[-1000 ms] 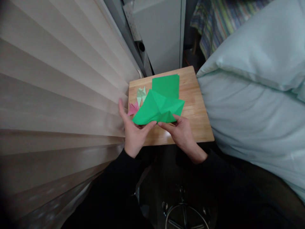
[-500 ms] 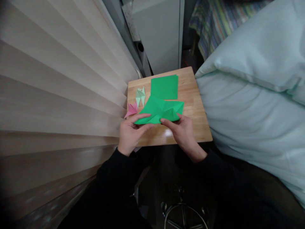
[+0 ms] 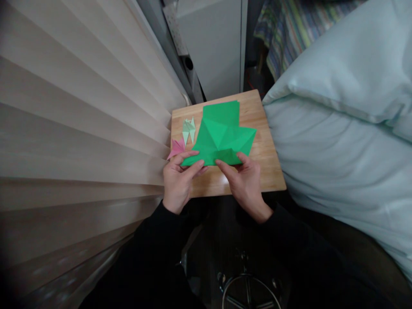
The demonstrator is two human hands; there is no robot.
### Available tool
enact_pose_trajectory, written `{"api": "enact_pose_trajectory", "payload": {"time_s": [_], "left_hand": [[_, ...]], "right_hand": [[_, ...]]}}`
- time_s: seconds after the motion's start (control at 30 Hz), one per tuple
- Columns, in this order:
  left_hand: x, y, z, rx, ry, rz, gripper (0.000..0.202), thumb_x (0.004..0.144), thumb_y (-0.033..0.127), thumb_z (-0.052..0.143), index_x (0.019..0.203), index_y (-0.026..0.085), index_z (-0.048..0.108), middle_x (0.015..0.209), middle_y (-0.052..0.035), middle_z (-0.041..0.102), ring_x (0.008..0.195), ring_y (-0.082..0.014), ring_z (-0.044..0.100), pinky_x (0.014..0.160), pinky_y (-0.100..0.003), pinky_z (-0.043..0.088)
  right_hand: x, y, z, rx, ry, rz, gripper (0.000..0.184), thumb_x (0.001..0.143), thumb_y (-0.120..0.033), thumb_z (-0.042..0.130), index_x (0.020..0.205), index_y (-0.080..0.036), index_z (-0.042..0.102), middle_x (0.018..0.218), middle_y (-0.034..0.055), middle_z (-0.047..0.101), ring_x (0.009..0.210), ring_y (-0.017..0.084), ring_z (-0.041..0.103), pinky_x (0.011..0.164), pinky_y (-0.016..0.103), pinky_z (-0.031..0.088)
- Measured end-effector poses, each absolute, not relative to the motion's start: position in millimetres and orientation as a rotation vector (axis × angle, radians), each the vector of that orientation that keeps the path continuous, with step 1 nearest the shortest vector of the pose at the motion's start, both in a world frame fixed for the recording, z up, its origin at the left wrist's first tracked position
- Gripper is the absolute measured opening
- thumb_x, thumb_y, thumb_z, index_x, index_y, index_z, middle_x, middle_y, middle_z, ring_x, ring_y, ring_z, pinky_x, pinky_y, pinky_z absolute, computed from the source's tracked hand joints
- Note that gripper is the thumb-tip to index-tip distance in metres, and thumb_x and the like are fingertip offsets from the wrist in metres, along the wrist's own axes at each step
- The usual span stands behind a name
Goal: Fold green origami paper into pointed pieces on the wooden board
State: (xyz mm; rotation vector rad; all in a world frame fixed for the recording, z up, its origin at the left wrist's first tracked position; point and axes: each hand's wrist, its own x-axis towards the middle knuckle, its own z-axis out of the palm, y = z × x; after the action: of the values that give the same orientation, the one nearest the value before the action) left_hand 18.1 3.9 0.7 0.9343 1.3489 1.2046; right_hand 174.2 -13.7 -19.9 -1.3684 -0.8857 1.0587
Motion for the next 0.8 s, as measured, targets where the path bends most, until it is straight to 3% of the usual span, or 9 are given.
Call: {"api": "enact_pose_trajectory", "payload": {"time_s": [0.13,0.33,0.57,0.7,0.8], "left_hand": [[21.0,2.9,5.0,0.913,1.376,1.229,0.041,0.068,0.030,0.093,0.104,0.021,0.074,0.075,0.0047,0.071,0.065,-0.0128,0.073,0.076,-0.031,0.067],[19.8,3.6,3.3,0.953,1.365,1.242,0.035,0.069,0.031,0.093,0.096,0.018,0.074,0.087,0.0009,0.075,0.065,-0.0121,0.073,0.073,-0.029,0.068],[19.9,4.0,-1.0,0.967,1.340,1.251,0.038,0.067,0.038,0.095,0.091,0.017,0.074,0.084,0.0007,0.074,0.065,-0.0135,0.074,0.071,-0.031,0.069],[23.4,2.0,-1.5,1.023,1.367,1.304,0.044,0.070,0.035,0.094,0.105,0.020,0.073,0.093,-0.0010,0.075,0.068,-0.0144,0.075,0.068,-0.029,0.066],[24.0,3.1,-1.6,1.061,1.417,1.382,0.055,0.071,0.029,0.093,0.120,0.022,0.069,0.105,-0.0042,0.077,0.082,-0.0183,0.076,0.073,-0.030,0.063]], "right_hand": [[171.2,-15.1,-21.3,-1.344,-0.845,1.070,0.027,0.073,-0.043,0.089,0.075,-0.025,0.070,0.076,0.0003,0.075,0.070,0.021,0.068,0.068,0.037,0.058],[170.4,-15.4,-19.6,-1.344,-0.808,1.078,0.024,0.073,-0.041,0.090,0.075,-0.025,0.073,0.077,0.0011,0.077,0.069,0.021,0.070,0.068,0.038,0.059],[169.3,-10.0,-20.3,-1.260,-0.750,1.079,0.030,0.072,-0.039,0.091,0.074,-0.022,0.067,0.071,-0.0019,0.075,0.064,0.017,0.070,0.062,0.031,0.057],[168.7,-5.7,-19.6,-1.127,-0.428,1.059,0.050,0.064,-0.039,0.096,0.093,-0.027,0.057,0.071,-0.0103,0.070,0.061,0.013,0.068,0.067,0.031,0.059],[163.5,-10.1,-14.1,-1.029,-0.205,1.296,0.052,0.064,-0.043,0.096,0.097,-0.027,0.060,0.075,-0.0100,0.071,0.068,0.012,0.070,0.073,0.031,0.061]]}}
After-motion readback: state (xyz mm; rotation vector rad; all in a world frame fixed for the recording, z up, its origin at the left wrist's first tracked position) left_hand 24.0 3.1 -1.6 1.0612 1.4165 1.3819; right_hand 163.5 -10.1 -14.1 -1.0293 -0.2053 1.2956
